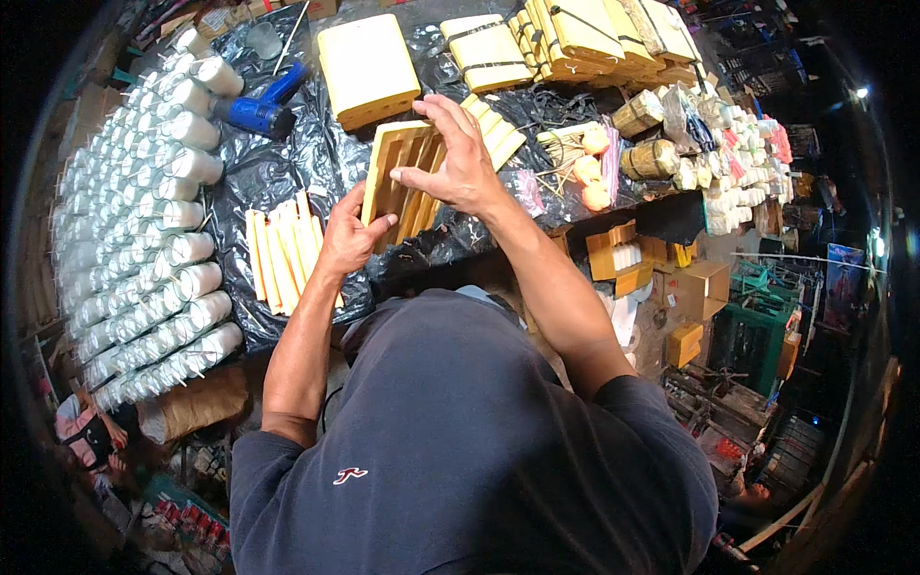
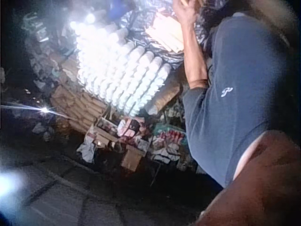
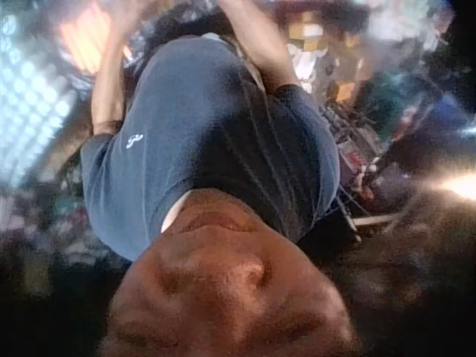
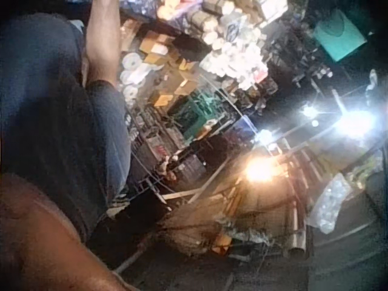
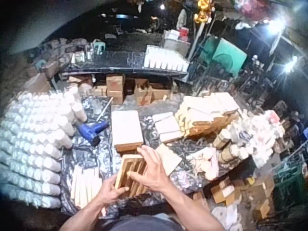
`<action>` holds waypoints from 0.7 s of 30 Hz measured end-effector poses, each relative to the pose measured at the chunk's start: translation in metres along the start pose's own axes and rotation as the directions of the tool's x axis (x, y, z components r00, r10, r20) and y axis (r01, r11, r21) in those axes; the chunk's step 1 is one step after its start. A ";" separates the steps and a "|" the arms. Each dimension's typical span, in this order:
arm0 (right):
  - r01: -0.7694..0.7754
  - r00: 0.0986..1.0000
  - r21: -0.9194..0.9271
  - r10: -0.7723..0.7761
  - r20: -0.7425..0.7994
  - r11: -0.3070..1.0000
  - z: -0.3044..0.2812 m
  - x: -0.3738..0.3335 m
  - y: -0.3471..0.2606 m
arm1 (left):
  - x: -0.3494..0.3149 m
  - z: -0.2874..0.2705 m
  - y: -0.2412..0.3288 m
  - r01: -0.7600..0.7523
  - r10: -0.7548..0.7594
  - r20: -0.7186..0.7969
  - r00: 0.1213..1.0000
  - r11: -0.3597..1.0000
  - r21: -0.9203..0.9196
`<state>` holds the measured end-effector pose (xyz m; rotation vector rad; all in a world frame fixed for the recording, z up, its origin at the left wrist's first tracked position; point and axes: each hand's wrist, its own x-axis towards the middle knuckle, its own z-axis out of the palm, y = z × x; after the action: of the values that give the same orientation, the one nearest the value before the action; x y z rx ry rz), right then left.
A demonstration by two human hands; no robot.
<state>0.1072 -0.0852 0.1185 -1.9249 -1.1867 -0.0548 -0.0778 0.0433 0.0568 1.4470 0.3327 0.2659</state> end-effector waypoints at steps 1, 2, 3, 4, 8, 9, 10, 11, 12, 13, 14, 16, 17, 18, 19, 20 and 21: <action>0.006 1.000 0.039 -0.007 0.012 0.999 -0.002 -0.003 0.004 | -0.003 0.002 0.004 0.043 -0.043 -0.001 0.999 0.998 -0.052; 0.013 1.000 0.078 -0.015 0.025 0.997 -0.003 -0.007 0.009 | -0.004 0.003 0.007 0.086 -0.086 -0.001 0.996 0.991 -0.104; 0.021 0.999 0.121 -0.026 0.038 0.992 -0.004 -0.008 0.011 | -0.006 0.003 0.009 0.116 -0.114 0.025 0.993 0.985 -0.126; -0.029 0.997 0.156 0.018 0.070 0.987 -0.004 -0.002 0.013 | -0.008 0.003 0.012 0.147 -0.141 0.051 0.989 0.978 -0.148; -0.407 0.873 0.339 0.251 0.418 0.848 -0.018 0.027 0.012 | -0.014 0.009 0.015 0.218 -0.198 0.112 0.974 0.952 -0.214; -0.469 0.820 0.323 0.270 0.504 0.822 -0.023 0.032 0.016 | -0.014 0.014 0.019 0.233 -0.211 0.113 0.971 0.942 -0.242; -0.431 0.832 0.350 0.216 0.511 0.831 -0.027 0.034 0.019 | -0.014 0.018 0.021 0.220 -0.200 0.100 0.975 0.937 -0.271; -0.393 0.841 0.378 0.162 0.516 0.838 -0.030 0.036 0.022 | -0.013 0.018 0.021 0.205 -0.182 0.108 0.977 0.944 -0.257; -0.409 0.834 0.379 0.173 0.524 0.830 -0.032 0.037 0.023 | -0.012 0.019 0.021 0.190 -0.165 0.116 0.979 0.950 -0.247; -0.426 0.827 0.379 0.183 0.532 0.821 -0.034 0.037 0.023 | -0.011 0.020 0.020 0.175 -0.148 0.124 0.981 0.956 -0.237; -0.442 0.819 0.380 0.193 0.540 0.813 -0.034 0.038 0.024 | -0.010 0.021 0.020 0.177 -0.153 0.118 0.981 0.956 -0.234; -0.463 0.812 0.368 0.219 0.540 0.807 -0.030 0.037 0.033 | -0.007 0.025 0.022 0.181 -0.158 0.107 0.982 0.949 -0.257; -0.473 0.809 0.362 0.233 0.540 0.803 -0.029 0.037 0.036 | -0.006 0.027 0.023 0.183 -0.161 0.103 0.982 0.946 -0.268; -0.476 0.806 0.355 0.238 0.543 0.804 -0.028 0.038 0.036 | -0.006 0.026 0.021 0.193 -0.172 0.101 0.980 0.946 -0.260; -0.480 0.802 0.347 0.243 0.545 0.806 -0.028 0.038 0.036 | -0.006 0.026 0.017 0.203 -0.184 0.099 0.978 0.946 -0.252; -0.483 0.800 0.340 0.249 0.547 0.807 -0.027 0.039 0.036 | -0.006 0.025 0.015 0.214 -0.195 0.098 0.976 0.946 -0.244; -0.504 0.789 0.341 0.262 0.556 0.794 -0.025 0.038 0.039 | -0.005 0.026 0.016 0.217 -0.198 0.098 0.975 0.945 -0.246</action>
<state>0.1668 -0.0822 0.1267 -1.7327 -0.9426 0.9240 -0.0728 0.0192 0.0749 1.1538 0.3749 0.0810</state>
